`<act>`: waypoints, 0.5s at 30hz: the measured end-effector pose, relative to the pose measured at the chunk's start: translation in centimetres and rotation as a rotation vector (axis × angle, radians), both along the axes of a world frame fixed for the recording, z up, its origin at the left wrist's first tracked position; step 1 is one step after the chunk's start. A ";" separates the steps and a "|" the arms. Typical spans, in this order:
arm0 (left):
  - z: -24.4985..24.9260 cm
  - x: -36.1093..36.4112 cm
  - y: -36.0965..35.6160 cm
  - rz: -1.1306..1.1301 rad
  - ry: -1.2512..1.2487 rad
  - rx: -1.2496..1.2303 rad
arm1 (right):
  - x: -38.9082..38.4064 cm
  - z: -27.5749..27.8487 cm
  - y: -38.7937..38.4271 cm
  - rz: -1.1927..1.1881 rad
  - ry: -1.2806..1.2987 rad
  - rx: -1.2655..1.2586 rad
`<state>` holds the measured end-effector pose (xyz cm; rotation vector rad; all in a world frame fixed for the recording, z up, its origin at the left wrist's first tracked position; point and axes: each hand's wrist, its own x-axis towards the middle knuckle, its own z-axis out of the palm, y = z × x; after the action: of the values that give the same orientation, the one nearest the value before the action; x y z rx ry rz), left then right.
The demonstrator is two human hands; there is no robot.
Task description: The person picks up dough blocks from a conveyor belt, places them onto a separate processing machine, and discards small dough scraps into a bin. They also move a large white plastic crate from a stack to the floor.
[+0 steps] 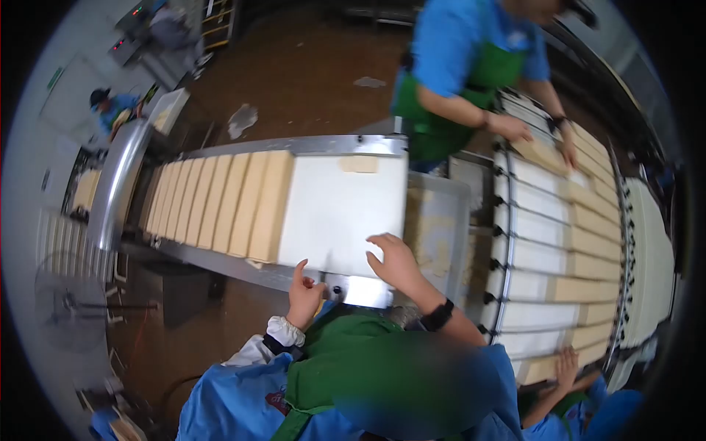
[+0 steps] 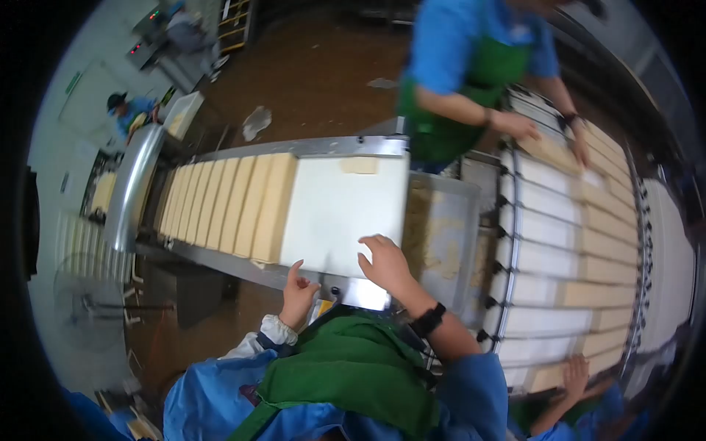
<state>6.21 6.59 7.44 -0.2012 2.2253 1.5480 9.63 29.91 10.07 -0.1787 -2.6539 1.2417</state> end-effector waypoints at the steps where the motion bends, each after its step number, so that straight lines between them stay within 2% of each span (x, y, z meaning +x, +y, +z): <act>1: -0.8 -1.1 -1.7 0.053 0.005 -0.065 | -3.5 -1.2 -1.3 0.055 0.004 0.000; 3: -3.5 -3.0 -5.3 0.134 0.079 -0.153 | -10.4 -3.9 -4.2 0.115 0.011 0.045; 5: -6.4 -5.0 -8.7 0.177 0.125 -0.243 | -17.8 -6.1 -7.8 0.110 0.084 0.210; 7: -8.9 -6.9 -11.0 0.201 0.148 -0.323 | -24.3 -7.8 -10.8 0.119 0.003 0.260; 8: -6.4 -8.2 -11.0 0.161 -0.009 -0.343 | -27.2 -8.5 -11.9 0.117 -0.032 0.288; 12: -7.7 -10.1 -11.9 0.052 -0.054 -0.141 | -33.8 -11.5 -13.9 0.113 -0.055 0.401; 15: -7.1 -11.2 -11.6 0.001 -0.100 0.053 | -33.9 -13.5 -14.6 0.062 -0.070 0.547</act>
<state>-5.03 -4.99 0.36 -0.2580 2.1052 1.5612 -24.27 15.31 -3.38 -0.0526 -2.9577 0.4897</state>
